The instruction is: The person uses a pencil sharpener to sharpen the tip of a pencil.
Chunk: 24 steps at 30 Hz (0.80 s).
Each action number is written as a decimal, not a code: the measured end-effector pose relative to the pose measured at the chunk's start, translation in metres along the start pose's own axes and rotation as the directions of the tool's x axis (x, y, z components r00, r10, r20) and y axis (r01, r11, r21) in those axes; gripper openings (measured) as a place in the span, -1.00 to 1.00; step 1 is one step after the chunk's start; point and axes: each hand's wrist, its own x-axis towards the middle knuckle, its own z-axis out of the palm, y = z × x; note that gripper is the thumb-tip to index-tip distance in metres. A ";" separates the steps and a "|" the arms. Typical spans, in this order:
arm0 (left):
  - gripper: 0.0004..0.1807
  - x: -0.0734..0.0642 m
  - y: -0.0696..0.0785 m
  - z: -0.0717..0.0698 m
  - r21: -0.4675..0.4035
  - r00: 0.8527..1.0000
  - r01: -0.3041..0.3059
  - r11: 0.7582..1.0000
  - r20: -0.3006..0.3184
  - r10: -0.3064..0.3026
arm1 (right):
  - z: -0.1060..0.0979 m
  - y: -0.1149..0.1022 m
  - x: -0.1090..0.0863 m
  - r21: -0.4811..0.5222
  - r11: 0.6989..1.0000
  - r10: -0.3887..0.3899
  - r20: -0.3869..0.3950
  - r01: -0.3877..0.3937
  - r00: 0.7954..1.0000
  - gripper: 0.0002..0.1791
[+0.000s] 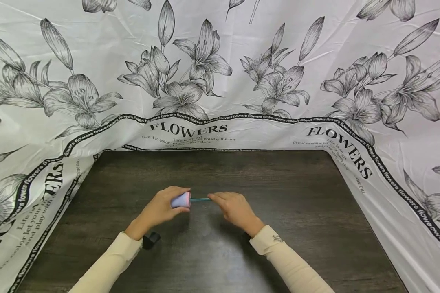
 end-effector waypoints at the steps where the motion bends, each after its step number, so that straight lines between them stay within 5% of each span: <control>1: -0.38 0.000 0.000 -0.001 -0.025 1.000 0.015 1.000 0.010 -0.014 | 0.000 0.000 0.000 -0.018 1.000 -0.018 -0.014 0.018 1.000 -0.70; 5: -0.40 0.002 -0.002 -0.006 -0.149 0.998 0.062 0.987 0.038 -0.057 | -0.003 0.000 0.000 -0.081 0.992 -0.101 -0.055 0.096 0.993 -0.62; 9: -0.43 0.002 -0.003 -0.010 -0.276 0.987 0.148 0.950 0.110 -0.121 | -0.005 -0.001 0.004 -0.154 0.971 -0.204 -0.119 0.185 0.972 -0.70; 12: -0.42 0.003 -0.003 -0.011 -0.304 0.976 0.196 0.932 0.150 -0.157 | -0.004 -0.002 0.007 -0.165 0.965 -0.226 -0.129 0.204 0.966 -0.73; 14: -0.41 0.002 -0.003 -0.009 -0.271 0.983 0.166 0.948 0.124 -0.137 | -0.004 -0.001 0.007 -0.050 0.986 -0.161 -0.066 0.158 0.985 -0.75; 16: -0.39 0.000 -0.002 -0.006 -0.181 0.996 0.069 0.981 0.069 -0.057 | -0.005 0.001 0.006 0.189 0.982 -0.035 0.079 0.020 0.996 -0.75; 17: -0.38 -0.001 -0.002 -0.003 -0.119 0.999 0.002 0.993 0.039 0.003 | -0.006 0.002 0.006 0.324 0.942 0.031 0.177 -0.088 0.984 -0.75; 18: -0.36 -0.002 -0.002 -0.001 -0.052 0.998 -0.065 0.997 0.005 0.066 | -0.007 0.004 0.007 0.450 0.867 0.092 0.277 -0.214 0.957 -0.74; 19: -0.35 -0.004 -0.001 0.002 0.019 0.990 -0.137 0.990 -0.028 0.138 | -0.008 0.006 0.007 0.553 0.759 0.139 0.377 -0.343 0.916 -0.72; 21: -0.33 -0.006 -0.001 0.006 0.146 0.956 -0.267 0.953 -0.082 0.280 | -0.009 0.011 0.007 0.644 0.530 0.183 0.548 -0.552 0.816 -0.69; 22: -0.32 -0.006 -0.001 0.007 0.196 0.935 -0.314 0.929 -0.104 0.338 | -0.010 0.013 0.007 0.653 0.439 0.184 0.607 -0.617 0.773 -0.68; 24: -0.30 -0.006 -0.001 0.009 0.265 0.900 -0.367 0.892 -0.141 0.412 | -0.011 0.016 0.007 0.657 0.327 0.166 0.668 -0.679 0.726 -0.68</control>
